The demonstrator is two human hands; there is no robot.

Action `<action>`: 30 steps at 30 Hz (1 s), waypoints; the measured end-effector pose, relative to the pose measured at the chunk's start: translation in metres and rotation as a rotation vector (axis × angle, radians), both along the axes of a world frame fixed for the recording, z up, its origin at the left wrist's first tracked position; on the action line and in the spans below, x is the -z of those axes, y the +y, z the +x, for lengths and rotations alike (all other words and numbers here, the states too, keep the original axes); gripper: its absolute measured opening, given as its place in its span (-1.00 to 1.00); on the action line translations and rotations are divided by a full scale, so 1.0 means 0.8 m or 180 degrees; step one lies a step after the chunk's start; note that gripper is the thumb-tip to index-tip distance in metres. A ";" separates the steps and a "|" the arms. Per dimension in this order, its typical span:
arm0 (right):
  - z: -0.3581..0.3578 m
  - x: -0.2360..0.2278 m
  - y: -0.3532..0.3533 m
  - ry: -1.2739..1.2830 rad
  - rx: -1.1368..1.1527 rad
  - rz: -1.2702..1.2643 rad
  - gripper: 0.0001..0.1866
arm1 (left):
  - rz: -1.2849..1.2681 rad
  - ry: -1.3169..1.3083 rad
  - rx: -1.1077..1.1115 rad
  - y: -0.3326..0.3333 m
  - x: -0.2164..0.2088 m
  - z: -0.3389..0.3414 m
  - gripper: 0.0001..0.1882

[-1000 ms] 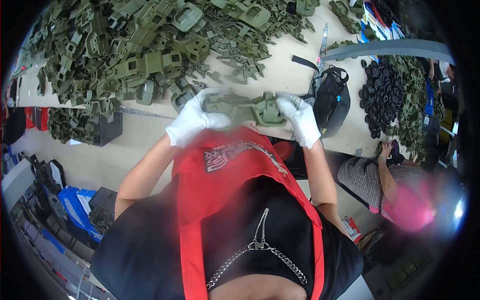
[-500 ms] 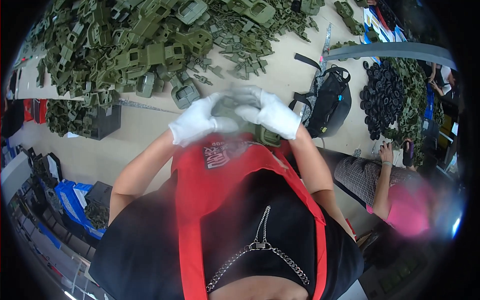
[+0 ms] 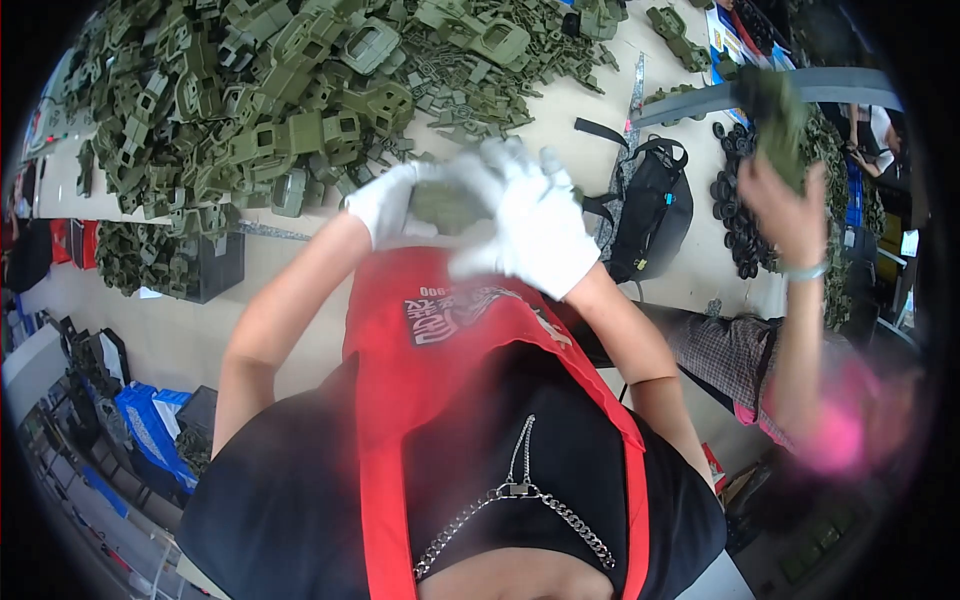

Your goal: The person assembles green plastic toy tank parts with black plastic rings by hand at a factory workstation.

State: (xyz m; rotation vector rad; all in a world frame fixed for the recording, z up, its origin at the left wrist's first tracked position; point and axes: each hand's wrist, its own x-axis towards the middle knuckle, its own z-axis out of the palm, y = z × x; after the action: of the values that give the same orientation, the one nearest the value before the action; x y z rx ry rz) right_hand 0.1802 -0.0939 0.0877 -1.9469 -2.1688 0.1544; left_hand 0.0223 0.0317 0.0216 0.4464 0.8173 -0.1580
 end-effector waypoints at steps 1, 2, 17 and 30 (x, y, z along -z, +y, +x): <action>-0.005 -0.009 -0.001 -0.0443 -0.0134 -0.0177 -0.10 | 0.0498 -0.0128 0.0300 0.005 -0.008 0.006 -0.55; -0.003 -0.005 0.000 -0.0454 -0.0115 -0.0172 -0.10 | 0.0504 -0.0141 0.0318 0.003 -0.021 0.009 -0.55; 0.041 0.061 -0.024 0.3167 0.0803 -0.1900 -0.16 | 0.2946 -0.0511 0.0379 -0.022 -0.029 0.023 -0.15; 0.111 0.158 0.046 0.3719 0.1086 -0.1955 -0.50 | 0.1821 -0.0172 -0.0803 0.022 0.079 0.089 -0.17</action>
State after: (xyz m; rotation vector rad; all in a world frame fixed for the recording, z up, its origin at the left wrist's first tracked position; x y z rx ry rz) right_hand 0.2691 -0.0574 -0.0388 -1.6796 -1.0430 1.5642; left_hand 0.0932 0.0493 -0.0417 0.8737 0.8534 0.3309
